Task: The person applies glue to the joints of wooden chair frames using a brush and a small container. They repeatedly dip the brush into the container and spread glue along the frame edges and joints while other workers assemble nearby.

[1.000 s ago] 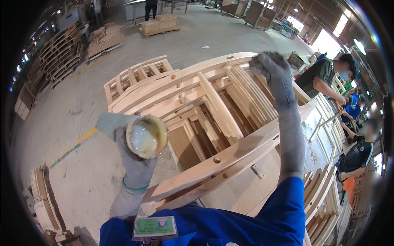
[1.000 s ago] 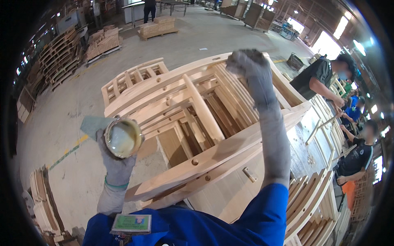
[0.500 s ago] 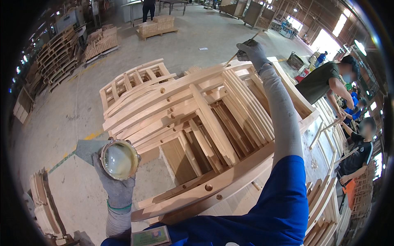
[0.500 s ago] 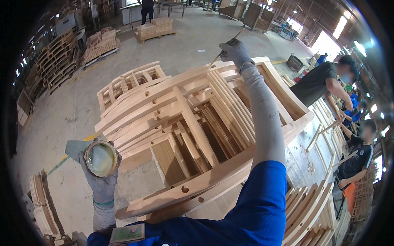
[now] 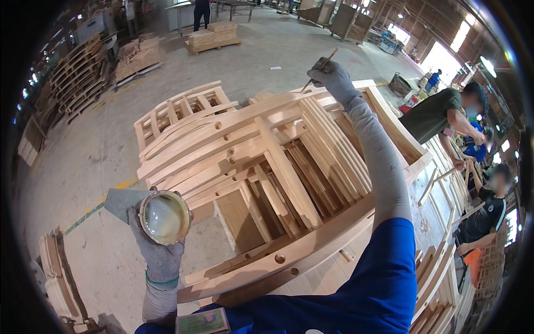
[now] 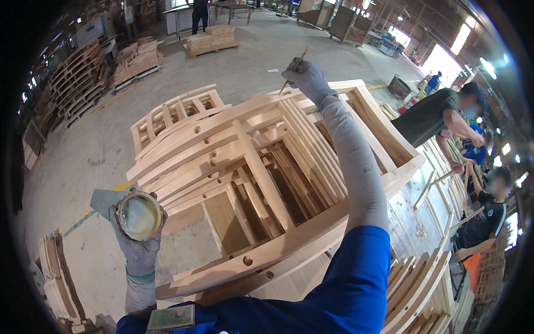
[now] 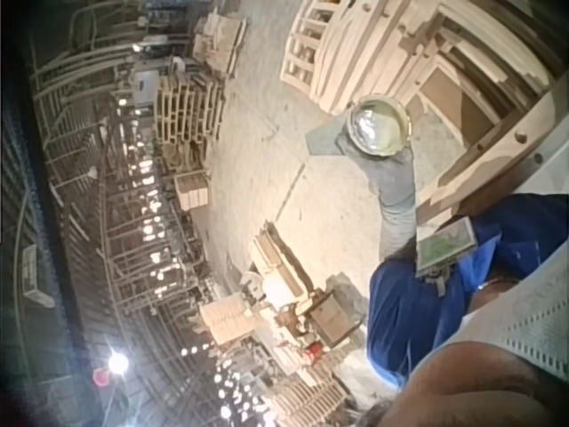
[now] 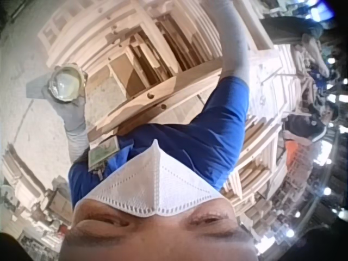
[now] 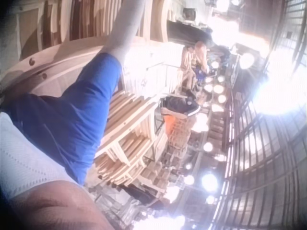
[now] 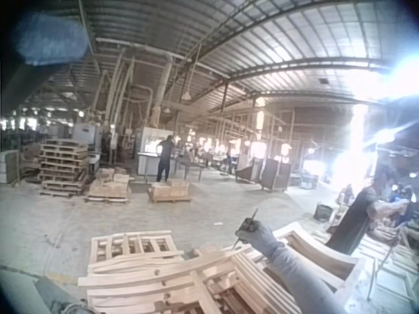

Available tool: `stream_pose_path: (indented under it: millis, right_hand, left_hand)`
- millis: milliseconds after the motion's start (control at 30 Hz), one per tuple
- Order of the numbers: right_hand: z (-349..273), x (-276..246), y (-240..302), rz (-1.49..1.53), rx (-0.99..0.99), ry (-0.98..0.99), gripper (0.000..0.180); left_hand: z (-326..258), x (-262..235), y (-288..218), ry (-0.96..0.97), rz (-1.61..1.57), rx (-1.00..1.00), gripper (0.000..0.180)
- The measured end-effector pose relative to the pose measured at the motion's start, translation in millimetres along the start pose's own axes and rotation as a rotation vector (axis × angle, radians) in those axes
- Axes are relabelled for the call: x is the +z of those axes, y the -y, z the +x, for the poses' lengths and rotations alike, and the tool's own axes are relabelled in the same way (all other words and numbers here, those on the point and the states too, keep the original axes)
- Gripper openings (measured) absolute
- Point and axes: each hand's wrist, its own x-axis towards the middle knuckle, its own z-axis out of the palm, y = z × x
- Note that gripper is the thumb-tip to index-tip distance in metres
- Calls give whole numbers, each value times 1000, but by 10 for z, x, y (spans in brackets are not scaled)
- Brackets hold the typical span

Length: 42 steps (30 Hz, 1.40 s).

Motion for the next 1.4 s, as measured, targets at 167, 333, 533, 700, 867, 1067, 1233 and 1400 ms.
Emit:
stream_pose_path:
  millis: [167,333,533,700,867,1067,1233,1400]
  right_hand:
    - [-20,-65,17,-236,63,-45,22]
    - [-30,26,-7,-125,2,-12,21]
    - [-50,-79,46,-142,102,-57,20]
    - [-57,48,27,45,72,-66,17]
    - [-173,-335,104,111,150,-153,12]
    - [-853,-219,845,388,-7,-185,18]
    - [-2200,501,1943,463,-99,40,23]
    - [-2846,1117,2202,-74,-436,-57,24]
  left_hand:
    - [-18,12,-25,-16,-75,-55,55]
    - [-26,-13,8,-46,189,92,56]
    - [-48,-57,28,-59,244,144,56]
    - [-50,-166,110,12,930,493,55]
    - [-80,18,109,74,632,329,56]
    - [-65,270,49,409,911,519,56]
    - [-191,409,9,552,1103,702,75]
    - [-409,308,80,621,1132,909,81]
